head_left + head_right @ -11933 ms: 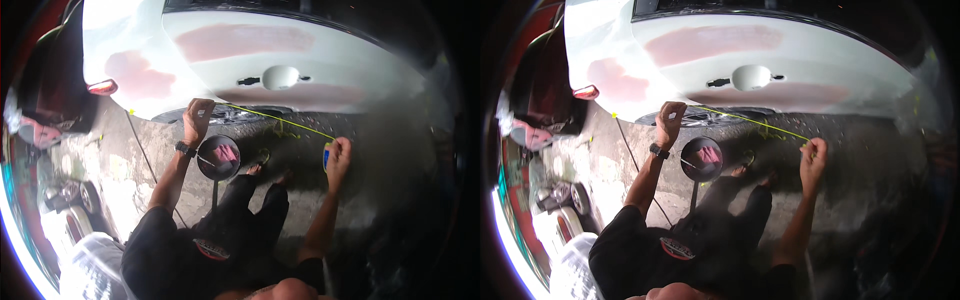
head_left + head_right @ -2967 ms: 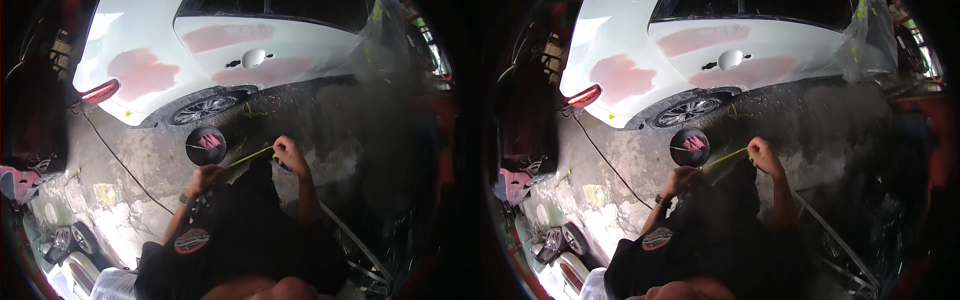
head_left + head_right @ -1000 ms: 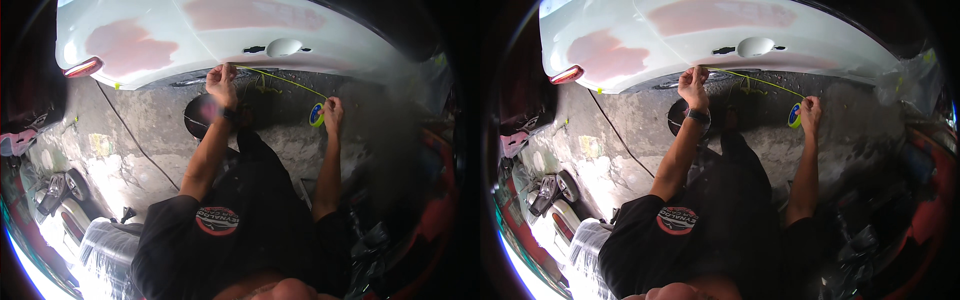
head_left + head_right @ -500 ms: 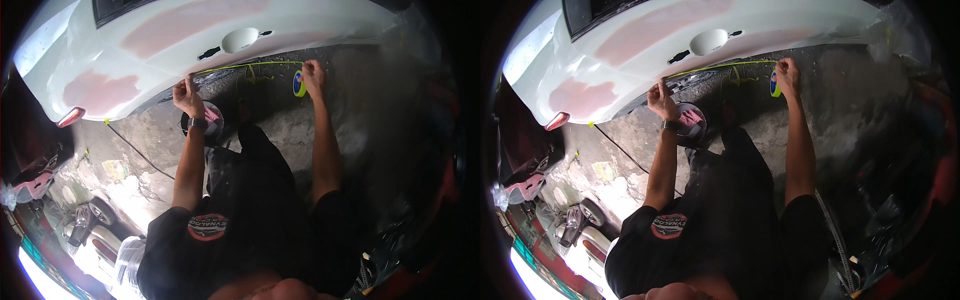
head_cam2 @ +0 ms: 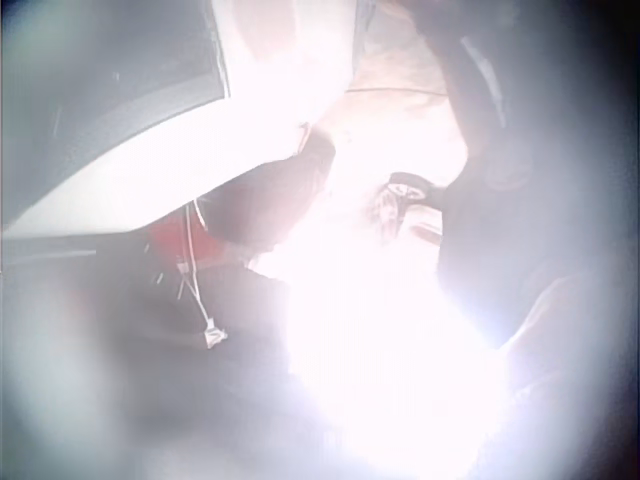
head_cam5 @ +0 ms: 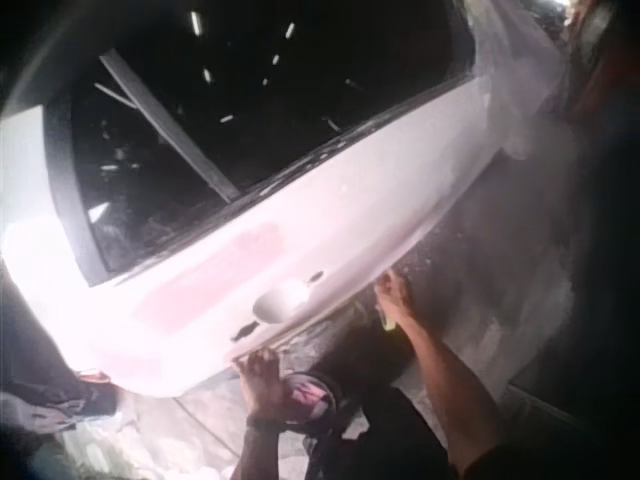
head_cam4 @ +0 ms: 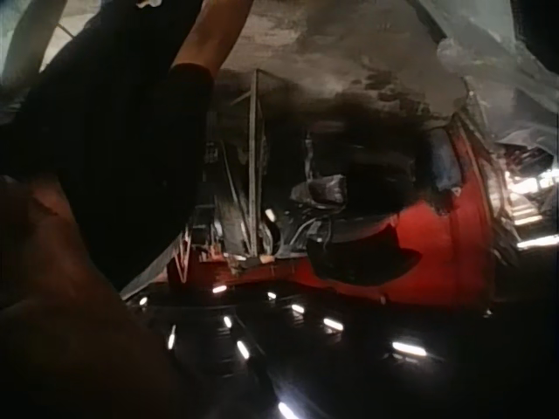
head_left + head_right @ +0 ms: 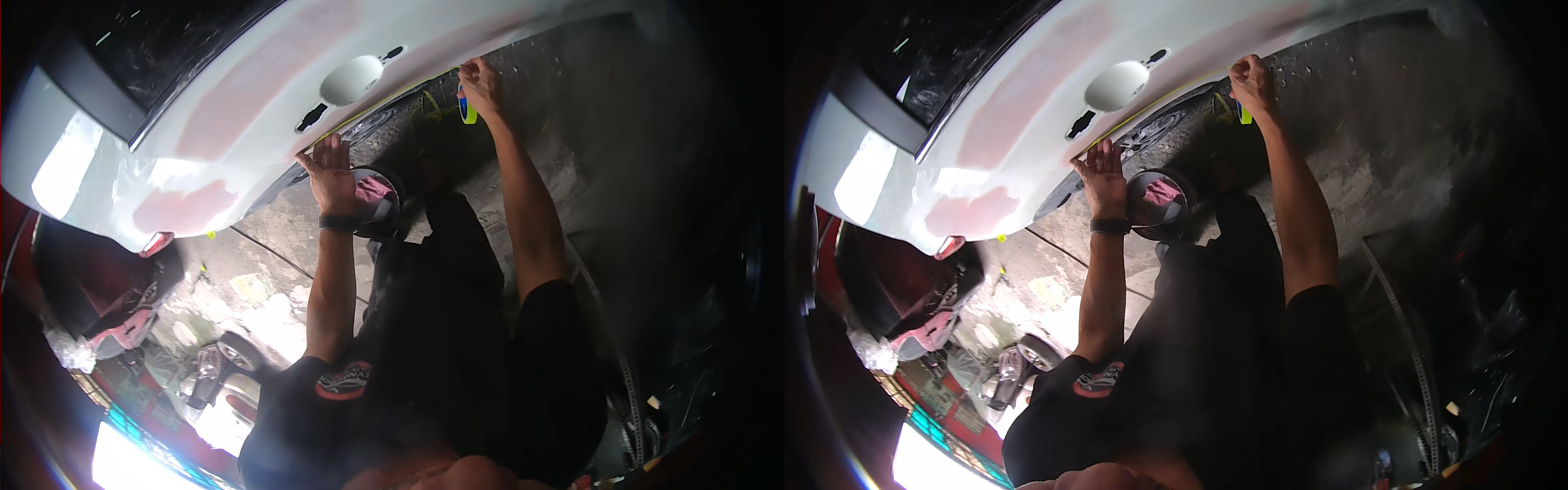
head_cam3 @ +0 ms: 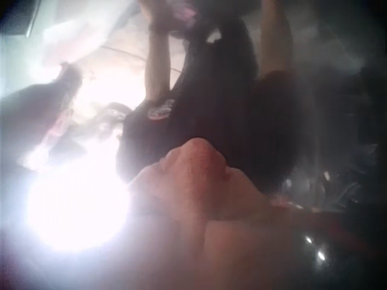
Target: The person uses a tape measure to measure the wheel arch of a car, then aligns and fits a black plastic trim piece to the lower body of the vehicle.
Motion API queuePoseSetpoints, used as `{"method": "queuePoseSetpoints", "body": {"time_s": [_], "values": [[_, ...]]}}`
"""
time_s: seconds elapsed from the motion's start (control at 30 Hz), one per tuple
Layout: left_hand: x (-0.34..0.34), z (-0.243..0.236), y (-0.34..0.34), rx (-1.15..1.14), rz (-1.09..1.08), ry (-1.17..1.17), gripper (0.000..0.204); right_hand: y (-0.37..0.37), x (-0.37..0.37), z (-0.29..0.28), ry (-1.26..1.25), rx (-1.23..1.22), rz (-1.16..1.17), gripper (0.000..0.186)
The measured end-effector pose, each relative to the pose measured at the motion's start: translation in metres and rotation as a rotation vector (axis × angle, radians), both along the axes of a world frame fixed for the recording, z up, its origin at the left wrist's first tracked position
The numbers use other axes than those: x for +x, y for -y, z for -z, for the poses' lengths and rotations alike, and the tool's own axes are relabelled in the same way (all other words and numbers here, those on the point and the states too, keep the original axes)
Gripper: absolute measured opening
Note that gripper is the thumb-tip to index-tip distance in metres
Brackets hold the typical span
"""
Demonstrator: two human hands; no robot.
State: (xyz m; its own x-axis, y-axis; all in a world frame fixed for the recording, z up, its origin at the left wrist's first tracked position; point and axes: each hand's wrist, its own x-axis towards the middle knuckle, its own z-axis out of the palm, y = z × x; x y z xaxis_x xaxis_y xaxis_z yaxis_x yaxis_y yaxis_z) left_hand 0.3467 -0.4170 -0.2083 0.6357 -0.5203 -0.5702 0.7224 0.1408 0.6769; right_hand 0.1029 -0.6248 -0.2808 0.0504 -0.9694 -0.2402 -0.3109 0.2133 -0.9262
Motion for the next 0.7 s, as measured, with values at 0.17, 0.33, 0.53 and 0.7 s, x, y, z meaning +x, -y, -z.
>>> {"method": "queuePoseSetpoints", "body": {"time_s": [0.17,0.33,0.53,0.7], "values": [[0.007,0.001,0.000,-0.057,0.010,-0.007,0.066,-0.006,0.009,0.014,0.101,0.073,0.054,0.020],[0.021,-0.005,-0.005,-0.205,-0.143,-0.328,0.045,-0.012,0.022,0.032,0.178,0.157,0.128,0.023],[0.023,-0.028,-0.001,-0.262,-0.224,-0.621,0.022,-0.025,0.037,0.058,0.259,0.204,0.187,0.024],[0.029,-0.024,-0.005,-0.265,-0.226,-0.662,0.018,-0.037,0.059,0.064,0.356,0.297,0.207,0.022]]}}
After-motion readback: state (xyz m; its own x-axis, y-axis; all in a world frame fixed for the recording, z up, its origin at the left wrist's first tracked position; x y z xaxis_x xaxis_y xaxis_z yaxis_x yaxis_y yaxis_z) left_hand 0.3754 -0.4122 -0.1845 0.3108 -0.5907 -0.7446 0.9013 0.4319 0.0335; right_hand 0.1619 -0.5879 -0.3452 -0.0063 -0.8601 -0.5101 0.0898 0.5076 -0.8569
